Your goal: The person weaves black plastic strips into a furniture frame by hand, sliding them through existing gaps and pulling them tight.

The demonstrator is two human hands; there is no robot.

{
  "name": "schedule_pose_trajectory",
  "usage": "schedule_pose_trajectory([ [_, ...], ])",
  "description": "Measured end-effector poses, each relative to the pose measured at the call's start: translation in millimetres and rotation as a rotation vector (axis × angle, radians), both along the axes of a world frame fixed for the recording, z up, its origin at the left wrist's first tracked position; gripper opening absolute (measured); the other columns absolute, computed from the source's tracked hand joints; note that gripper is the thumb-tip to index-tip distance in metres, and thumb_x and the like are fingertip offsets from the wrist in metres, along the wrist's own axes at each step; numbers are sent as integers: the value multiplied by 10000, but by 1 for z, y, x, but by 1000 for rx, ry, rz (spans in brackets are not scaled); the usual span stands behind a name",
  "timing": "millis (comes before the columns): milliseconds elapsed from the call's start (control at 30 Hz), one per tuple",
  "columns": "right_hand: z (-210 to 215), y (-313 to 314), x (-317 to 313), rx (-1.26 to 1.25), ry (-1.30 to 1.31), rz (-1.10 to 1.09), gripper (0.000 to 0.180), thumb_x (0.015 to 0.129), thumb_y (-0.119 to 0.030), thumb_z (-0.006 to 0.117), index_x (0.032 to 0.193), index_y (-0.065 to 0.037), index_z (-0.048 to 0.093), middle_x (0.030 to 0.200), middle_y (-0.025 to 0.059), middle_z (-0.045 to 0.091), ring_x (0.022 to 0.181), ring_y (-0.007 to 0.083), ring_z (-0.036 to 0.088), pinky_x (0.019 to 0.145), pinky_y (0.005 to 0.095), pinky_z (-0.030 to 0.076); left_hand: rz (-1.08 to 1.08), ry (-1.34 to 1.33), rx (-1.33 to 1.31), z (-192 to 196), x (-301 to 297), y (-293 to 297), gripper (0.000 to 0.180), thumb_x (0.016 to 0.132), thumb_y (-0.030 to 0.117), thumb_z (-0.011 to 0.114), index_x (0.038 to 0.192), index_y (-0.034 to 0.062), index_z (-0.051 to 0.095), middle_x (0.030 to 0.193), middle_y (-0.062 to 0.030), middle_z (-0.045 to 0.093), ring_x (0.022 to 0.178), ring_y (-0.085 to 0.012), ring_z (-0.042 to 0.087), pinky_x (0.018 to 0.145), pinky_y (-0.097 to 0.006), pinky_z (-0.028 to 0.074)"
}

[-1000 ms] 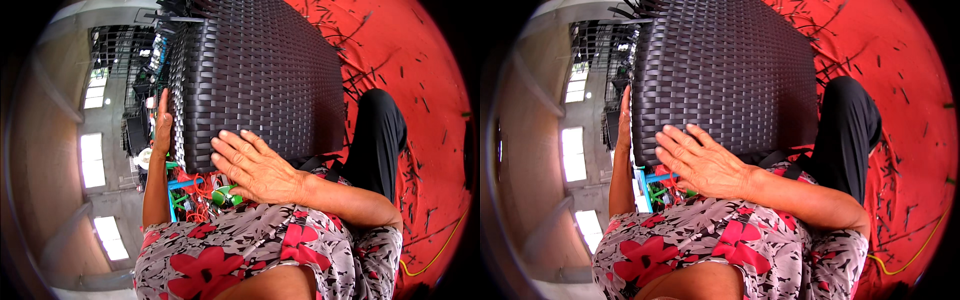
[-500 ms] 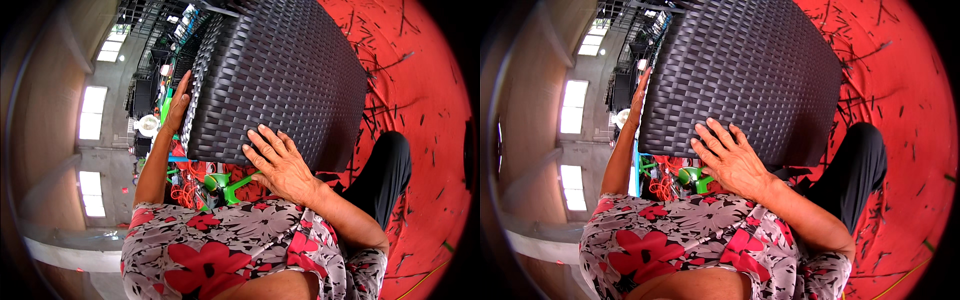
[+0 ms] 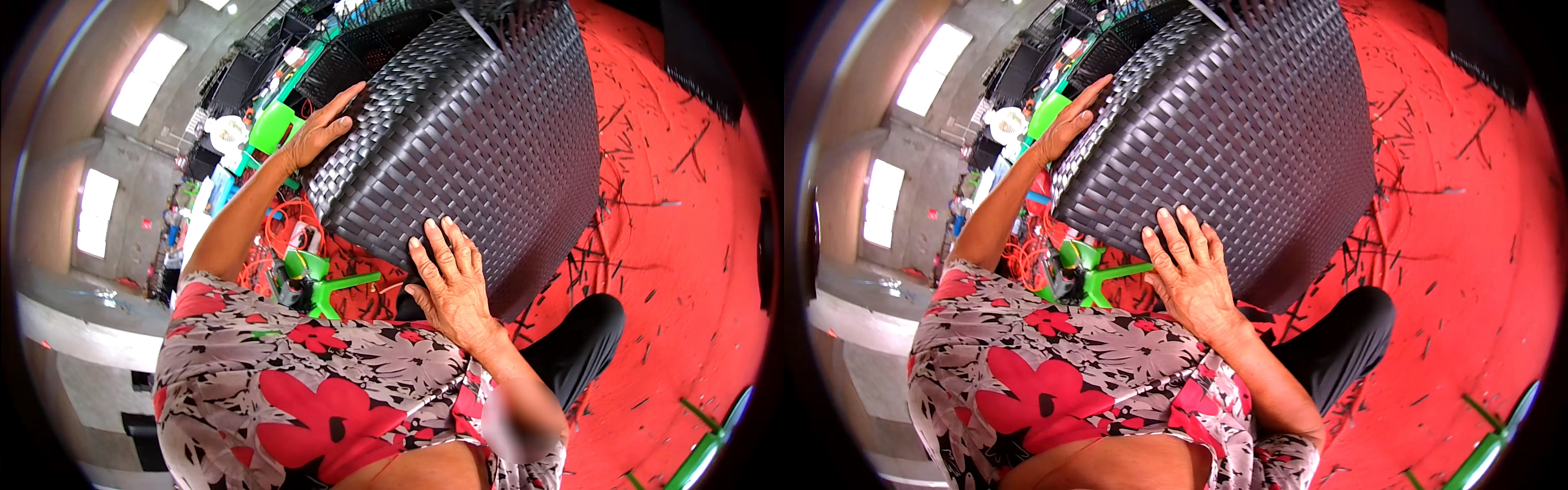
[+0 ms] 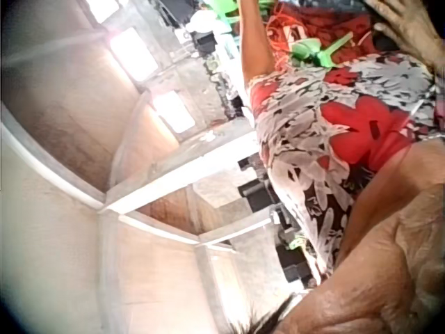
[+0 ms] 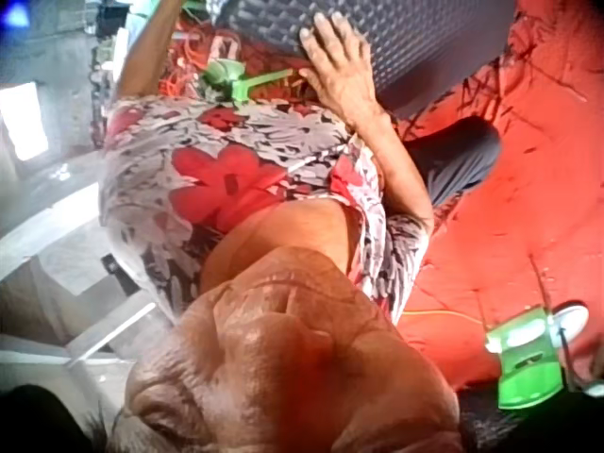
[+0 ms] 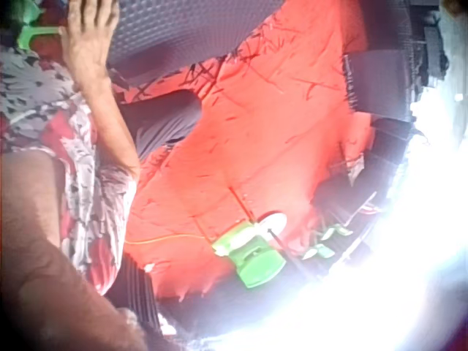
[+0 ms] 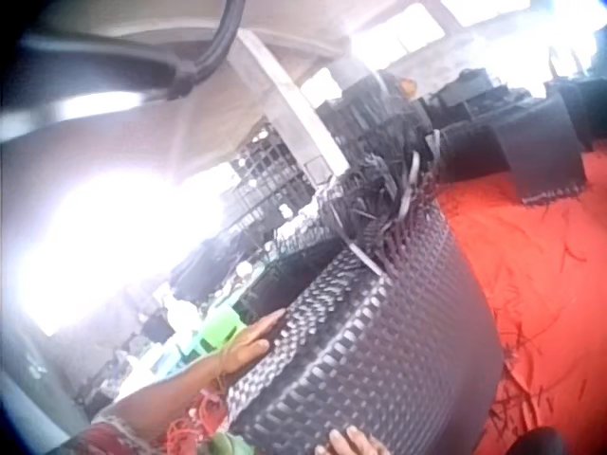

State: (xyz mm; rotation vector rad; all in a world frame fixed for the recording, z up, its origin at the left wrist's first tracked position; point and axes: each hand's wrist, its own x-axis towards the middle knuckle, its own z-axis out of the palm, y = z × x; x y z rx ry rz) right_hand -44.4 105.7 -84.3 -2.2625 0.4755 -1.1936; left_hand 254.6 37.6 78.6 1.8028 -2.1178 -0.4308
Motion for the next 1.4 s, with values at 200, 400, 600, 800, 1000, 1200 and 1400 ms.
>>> schedule_pose_trajectory([
  [200, -5, -2, 4, -34, -27, -11, 683, 739, -252, 724, 1346, -91, 457, 1447, 160, 351, 1328, 384, 318, 1027, 538, 297, 6, -71, 17, 2, -2, 3, 744, 910, 549, 378, 1472, 77, 256, 1516, -116, 273, 1402, -252, 237, 1142, -353, 142],
  [400, 10, -14, 1, -51, -99, -32, 750, 746, -307, 715, 1376, -48, 400, 1470, 176, 304, 1348, 417, 264, 1034, 557, 265, -7, -73, -33, 2, -2, 2, 753, 905, 588, 396, 1462, 95, 277, 1486, -128, 329, 1353, -285, 334, 1116, -373, 229],
  [600, 36, -36, 0, -107, -64, -62, 742, 761, -318, 700, 1371, -24, 397, 1469, 180, 304, 1346, 427, 253, 1030, 566, 255, 1, -46, 14, 4, -7, 3, 758, 899, 567, 401, 1468, 84, 268, 1511, -114, 284, 1396, -261, 258, 1142, -366, 166],
  [800, 52, -43, 1, -97, -255, -106, 588, 740, -210, 721, 1242, 21, 517, 1267, 168, 505, 1093, 362, 481, 909, 479, 381, -31, -47, -65, 0, -7, 3, 770, 899, 614, 422, 1455, 98, 292, 1459, -145, 371, 1325, -295, 383, 1099, -376, 271],
  [1000, 85, -54, -6, 91, -436, -225, 309, 742, 54, 682, 1021, -5, 563, 848, 149, 576, 716, 314, 599, 634, 364, 491, -17, -4, -9, 7, -36, 6, 747, 894, 528, 453, 1461, 70, 286, 1471, -130, 353, 1354, -261, 330, 1122, -363, 207],
  [1200, 87, -52, -26, 333, -444, -175, 268, 753, 37, 694, 980, -19, 564, 788, 122, 566, 655, 249, 603, 595, 335, 483, -26, 18, -37, 3, -53, 6, 727, 899, 520, 466, 1458, 86, 301, 1460, -126, 369, 1351, -258, 336, 1117, -364, 212],
  [1400, 84, -58, -70, 341, -336, -80, 306, 738, 28, 696, 1013, -31, 575, 767, 73, 547, 587, 145, 544, 541, 270, 450, -77, 5, -88, 2, -77, 7, 732, 906, 526, 493, 1454, 83, 295, 1454, -160, 373, 1359, -294, 330, 1115, -374, 233],
])
